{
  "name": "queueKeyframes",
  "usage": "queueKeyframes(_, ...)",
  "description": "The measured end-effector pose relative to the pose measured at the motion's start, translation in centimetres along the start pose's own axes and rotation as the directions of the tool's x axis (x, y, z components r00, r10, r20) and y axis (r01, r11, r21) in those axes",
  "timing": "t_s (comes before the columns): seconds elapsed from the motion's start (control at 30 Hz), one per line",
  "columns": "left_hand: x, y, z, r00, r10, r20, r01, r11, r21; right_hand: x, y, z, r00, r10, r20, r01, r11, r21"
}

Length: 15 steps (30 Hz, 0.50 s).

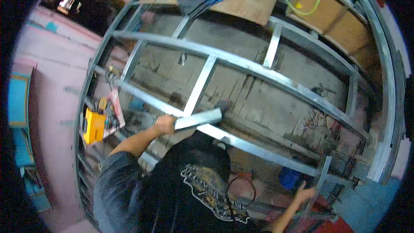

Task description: Using an angle grinder to cut metal studs for a framing project.

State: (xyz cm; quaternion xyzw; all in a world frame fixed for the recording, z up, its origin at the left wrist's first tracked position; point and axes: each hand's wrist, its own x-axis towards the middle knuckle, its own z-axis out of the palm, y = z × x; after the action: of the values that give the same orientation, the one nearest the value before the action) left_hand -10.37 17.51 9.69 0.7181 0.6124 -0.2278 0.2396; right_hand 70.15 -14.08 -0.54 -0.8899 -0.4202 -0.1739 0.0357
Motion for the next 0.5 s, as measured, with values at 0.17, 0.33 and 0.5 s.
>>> queueKeyframes(0.17,0.7,2.6,-0.1,0.977,-0.105,0.188,0.149,0.96,-0.238,-5.9,-11.9,-2.4,0.934,0.002,0.358,-0.187,0.856,0.482)
queueKeyframes(0.33,1.8,4.3,-0.4,0.988,0.058,0.142,0.019,0.875,-0.483,-5.1,-28.0,-6.7,0.683,-0.28,0.675,-0.563,0.386,0.731)
queueKeyframes(0.5,3.9,10.8,-2.3,0.974,0.221,0.042,-0.123,0.677,-0.726,-2.6,-42.4,-12.5,0.484,-0.595,0.642,-0.754,0.089,0.651)
